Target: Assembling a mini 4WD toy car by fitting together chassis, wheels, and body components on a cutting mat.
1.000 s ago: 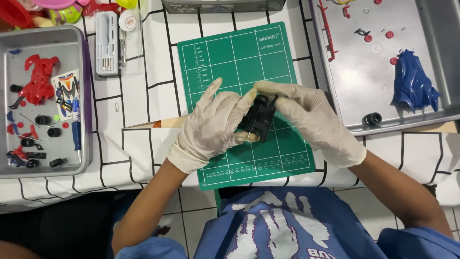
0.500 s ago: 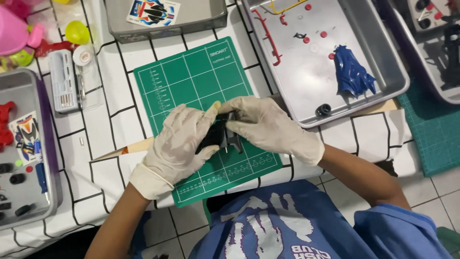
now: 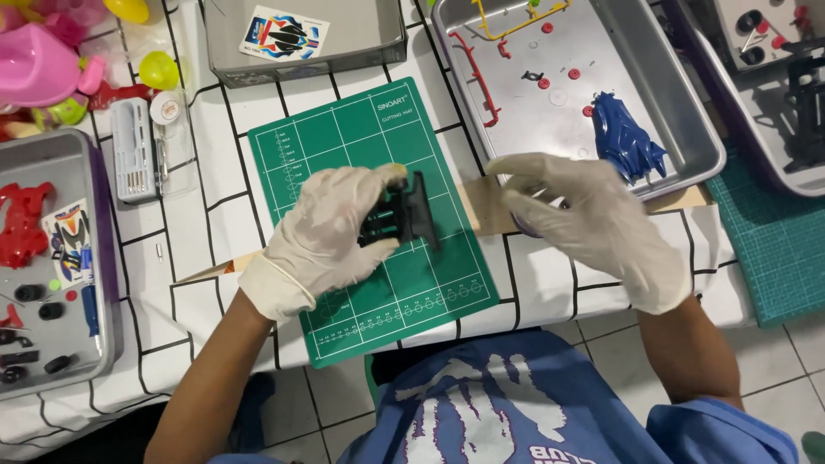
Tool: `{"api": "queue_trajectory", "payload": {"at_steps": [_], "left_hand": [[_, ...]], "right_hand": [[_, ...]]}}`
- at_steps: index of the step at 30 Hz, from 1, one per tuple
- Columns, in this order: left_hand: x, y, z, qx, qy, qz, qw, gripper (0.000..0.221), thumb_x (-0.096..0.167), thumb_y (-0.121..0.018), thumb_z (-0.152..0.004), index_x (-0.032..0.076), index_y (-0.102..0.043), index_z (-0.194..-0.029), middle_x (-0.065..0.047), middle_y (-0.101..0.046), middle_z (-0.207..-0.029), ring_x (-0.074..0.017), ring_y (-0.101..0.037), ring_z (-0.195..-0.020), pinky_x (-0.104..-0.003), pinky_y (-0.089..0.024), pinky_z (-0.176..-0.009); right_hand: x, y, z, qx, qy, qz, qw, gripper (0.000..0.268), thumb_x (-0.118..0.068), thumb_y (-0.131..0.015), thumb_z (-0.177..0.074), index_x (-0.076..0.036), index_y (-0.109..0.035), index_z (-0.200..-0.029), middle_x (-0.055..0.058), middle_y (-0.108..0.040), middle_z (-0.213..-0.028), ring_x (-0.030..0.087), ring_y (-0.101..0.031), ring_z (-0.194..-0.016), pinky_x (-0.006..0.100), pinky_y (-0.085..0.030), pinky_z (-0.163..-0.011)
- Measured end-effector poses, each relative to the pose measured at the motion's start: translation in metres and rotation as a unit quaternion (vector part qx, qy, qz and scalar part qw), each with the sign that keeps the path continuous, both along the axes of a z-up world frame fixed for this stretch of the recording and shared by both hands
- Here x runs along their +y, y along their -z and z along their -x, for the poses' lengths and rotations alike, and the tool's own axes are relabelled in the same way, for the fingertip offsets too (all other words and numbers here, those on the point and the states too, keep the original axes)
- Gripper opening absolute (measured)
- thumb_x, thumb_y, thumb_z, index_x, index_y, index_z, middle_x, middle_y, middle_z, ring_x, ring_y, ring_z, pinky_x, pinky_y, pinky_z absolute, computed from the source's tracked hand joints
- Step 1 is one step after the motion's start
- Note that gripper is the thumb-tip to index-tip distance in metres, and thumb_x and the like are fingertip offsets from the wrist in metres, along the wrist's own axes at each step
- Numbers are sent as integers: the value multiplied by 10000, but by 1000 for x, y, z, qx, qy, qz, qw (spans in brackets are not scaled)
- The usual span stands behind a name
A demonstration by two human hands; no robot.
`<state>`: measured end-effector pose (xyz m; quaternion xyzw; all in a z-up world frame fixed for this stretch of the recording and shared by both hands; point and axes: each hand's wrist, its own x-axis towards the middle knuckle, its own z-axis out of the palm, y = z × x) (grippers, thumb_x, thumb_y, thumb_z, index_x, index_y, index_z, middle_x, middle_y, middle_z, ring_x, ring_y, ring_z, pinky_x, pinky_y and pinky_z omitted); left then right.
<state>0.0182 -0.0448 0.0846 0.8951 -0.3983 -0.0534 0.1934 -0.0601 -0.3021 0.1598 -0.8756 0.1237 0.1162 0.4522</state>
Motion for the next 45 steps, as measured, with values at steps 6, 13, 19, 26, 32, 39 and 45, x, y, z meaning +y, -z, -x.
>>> {"api": "queue_trajectory", "payload": {"at_steps": [6, 13, 19, 26, 32, 39, 45], "left_hand": [[5, -17, -27, 183, -304, -127, 926, 768, 514, -665, -783, 213, -443, -1454, -50, -702, -1024, -277, -646, -990, -433, -540, -902], [15, -17, -44, 267, -384, -108, 877, 621, 478, -677, -726, 158, -572, -1248, -64, -669, -1096, -251, -627, -950, -407, -514, -786], [26, 0, -40, 367, -370, 178, 835, 474, 160, -799, -734, 101, -550, -1134, -68, -705, -946, -181, -745, -784, -264, -589, -713], [32, 38, -6, 372, -329, 400, 770, 506, 114, -892, -718, 89, -644, -1158, -56, -705, -1039, -152, -677, -933, -314, -608, -839], [32, 43, 23, 365, -321, 441, 754, 274, 121, -768, -897, 78, -659, -1145, -37, -682, -1018, -123, -625, -947, -321, -608, -885], [24, 17, 81, 273, -323, 377, 824, 249, 159, -485, -1058, 69, -677, -1190, -120, -738, -1083, -156, -627, -1054, -427, -557, -981], [53, 123, 124, 183, -354, 407, 822, 174, 120, -428, -1070, 47, -573, -1132, -169, -738, -1036, -209, -731, -950, -404, -637, -823]], "right_hand": [[-74, 48, -19, 133, -87, 346, 925, 377, -412, -577, -953, -225, -743, -1235, 104, -796, -873, 278, -717, -939, 401, -544, -786], [-70, 47, -27, 166, -92, 295, 937, 398, -127, -539, -846, -168, -743, -1185, 103, -769, -1019, 285, -667, -1019, 428, -544, -776], [-75, 71, -9, -142, -127, 122, 974, 385, 15, -615, -928, -76, -681, -1296, 97, -713, -1306, 229, -732, -978, 333, -541, -981], [3, 65, 26, -246, 96, -219, 939, 340, 125, -703, -872, -16, -700, -1181, 151, -717, -1219, 232, -708, -1165, 304, -609, -1031], [47, 129, 20, -211, 57, -341, 914, 321, 36, -729, -866, -11, -734, -1184, 160, -693, -1180, 239, -688, -1124, 367, -611, -936], [75, 115, 19, -179, 97, -353, 913, 408, 62, -676, -900, -30, -657, -1296, 178, -749, -941, 246, -757, -878, 398, -674, -771], [95, 121, 16, -158, 78, -415, 893, 404, 73, -803, -776, 36, -731, -1172, 234, -782, -971, 238, -770, -875, 395, -686, -789]]}}
